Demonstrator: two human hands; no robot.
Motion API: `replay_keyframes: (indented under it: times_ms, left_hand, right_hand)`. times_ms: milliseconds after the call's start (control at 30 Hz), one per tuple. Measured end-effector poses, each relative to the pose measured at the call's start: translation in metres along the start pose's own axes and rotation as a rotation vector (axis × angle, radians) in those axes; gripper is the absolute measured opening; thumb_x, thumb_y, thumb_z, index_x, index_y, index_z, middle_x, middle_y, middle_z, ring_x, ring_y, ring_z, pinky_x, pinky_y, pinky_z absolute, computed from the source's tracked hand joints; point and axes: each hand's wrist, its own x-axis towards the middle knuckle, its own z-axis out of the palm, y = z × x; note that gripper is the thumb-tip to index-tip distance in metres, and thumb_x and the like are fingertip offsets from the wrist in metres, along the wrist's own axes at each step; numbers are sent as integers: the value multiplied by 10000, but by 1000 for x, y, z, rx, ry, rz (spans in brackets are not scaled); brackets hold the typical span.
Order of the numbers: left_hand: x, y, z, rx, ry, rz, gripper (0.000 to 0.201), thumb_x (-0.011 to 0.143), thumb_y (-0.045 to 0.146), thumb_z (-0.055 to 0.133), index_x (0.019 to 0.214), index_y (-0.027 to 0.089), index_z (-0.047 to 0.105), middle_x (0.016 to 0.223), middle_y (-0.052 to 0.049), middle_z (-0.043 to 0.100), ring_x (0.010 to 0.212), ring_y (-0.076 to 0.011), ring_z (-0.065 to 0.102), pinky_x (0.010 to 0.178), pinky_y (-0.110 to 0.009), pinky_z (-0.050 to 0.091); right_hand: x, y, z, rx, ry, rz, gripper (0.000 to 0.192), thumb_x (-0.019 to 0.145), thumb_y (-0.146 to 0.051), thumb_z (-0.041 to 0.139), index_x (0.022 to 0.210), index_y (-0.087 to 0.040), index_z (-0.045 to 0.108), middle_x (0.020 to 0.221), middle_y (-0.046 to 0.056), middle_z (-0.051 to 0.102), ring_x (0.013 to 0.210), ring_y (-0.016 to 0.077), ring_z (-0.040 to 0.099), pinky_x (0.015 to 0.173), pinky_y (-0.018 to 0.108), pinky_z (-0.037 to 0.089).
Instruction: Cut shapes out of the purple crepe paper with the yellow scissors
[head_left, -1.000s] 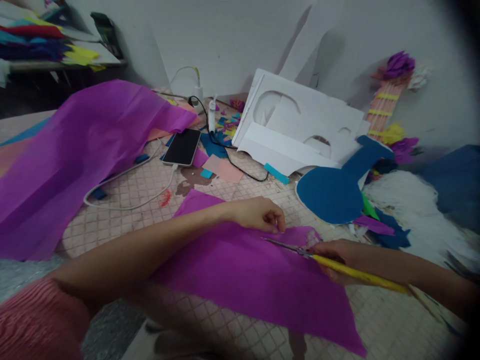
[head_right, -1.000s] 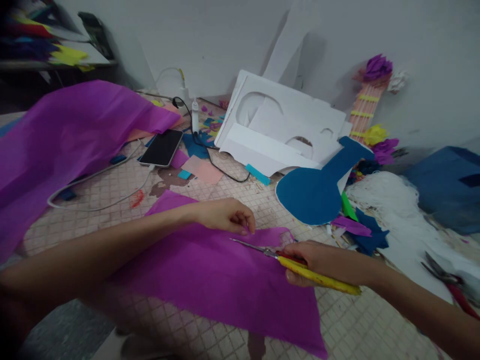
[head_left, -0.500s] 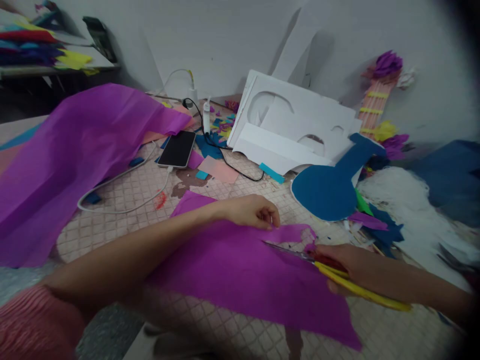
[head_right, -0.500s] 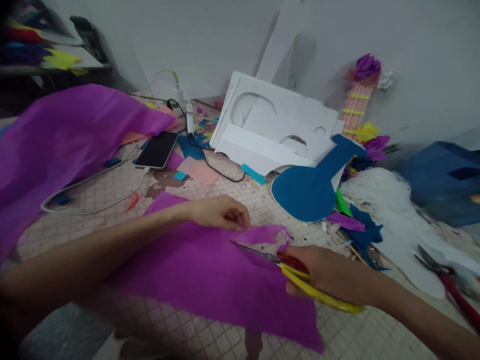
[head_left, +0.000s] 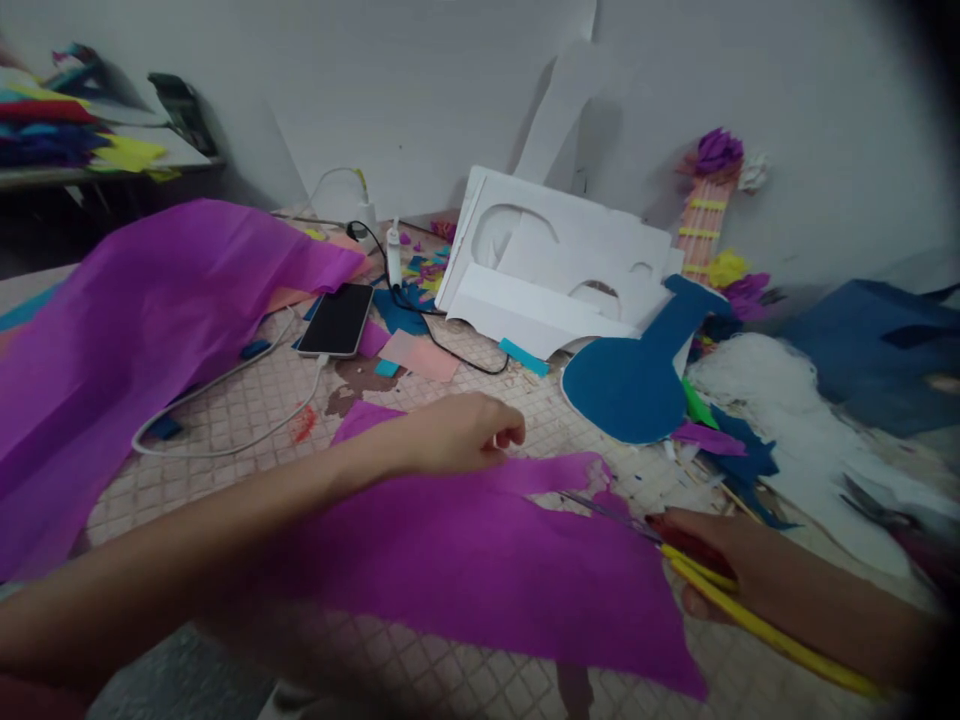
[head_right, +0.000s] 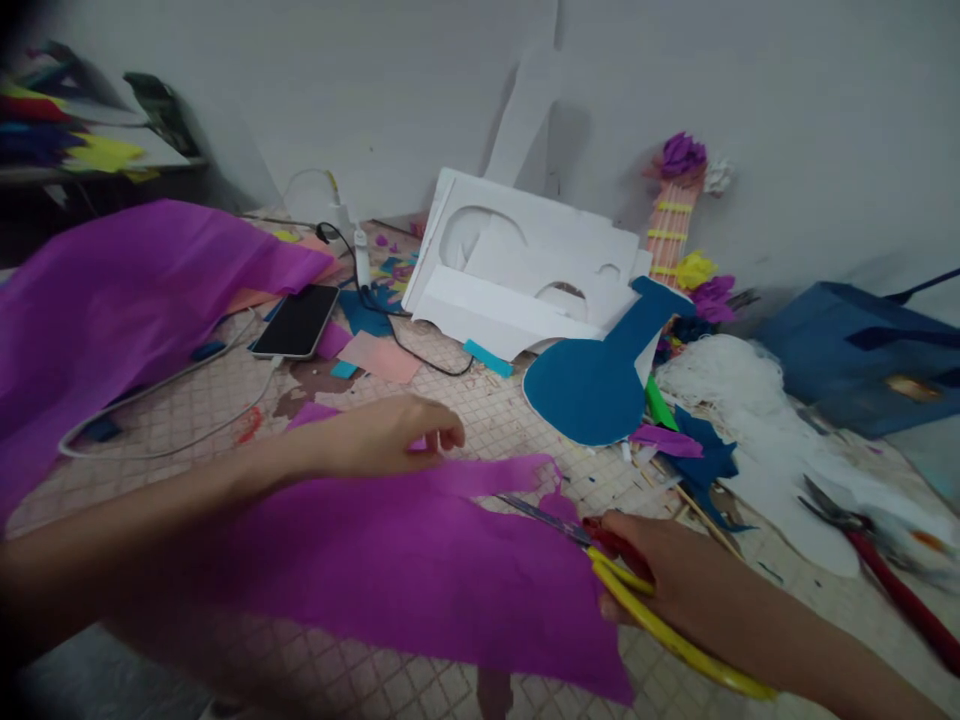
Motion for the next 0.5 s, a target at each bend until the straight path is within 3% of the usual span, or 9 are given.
replay_keyframes:
  times_ms: [67,200,333,500]
  left_hand:
    - [-16,13,7,37,-46,31,246,738,55,505,938,152,612,896,-51,655,766,-148,589,651,-229,424]
    - [-44,21,26,90,-26,6,168,799,106,495,916,175,594,927,-38,631,833,-172,583,713,-261,434]
    - [-52,-2,27,165,130,-103,221,824,120,458,995,184,583,1012,-54,616,927,-194,567,799,-300,437]
    - [-44,-31,15,237,166,-125,304,752,98,497,1034,179,575,1064,-76,591,1008,-207,540,889,-328,418]
  right_hand:
    - [1,3,5,21,-4,15,353,696,-437,662,1002,-260,653,996,62,722,847,284,659,698,335,507]
    - [8,0,14,34,155,124,413,753,-457,590,1072,-195,596,1065,118,698,922,305,644,746,372,501]
    - [17,-2,21,60,267,195,441,771,-501,539,1067,-175,559,1007,134,706,891,304,658,735,380,506]
    - [26,0,38,96,358,245,359,762,-448,534,1019,-197,524,1004,140,702,897,299,665,721,361,512]
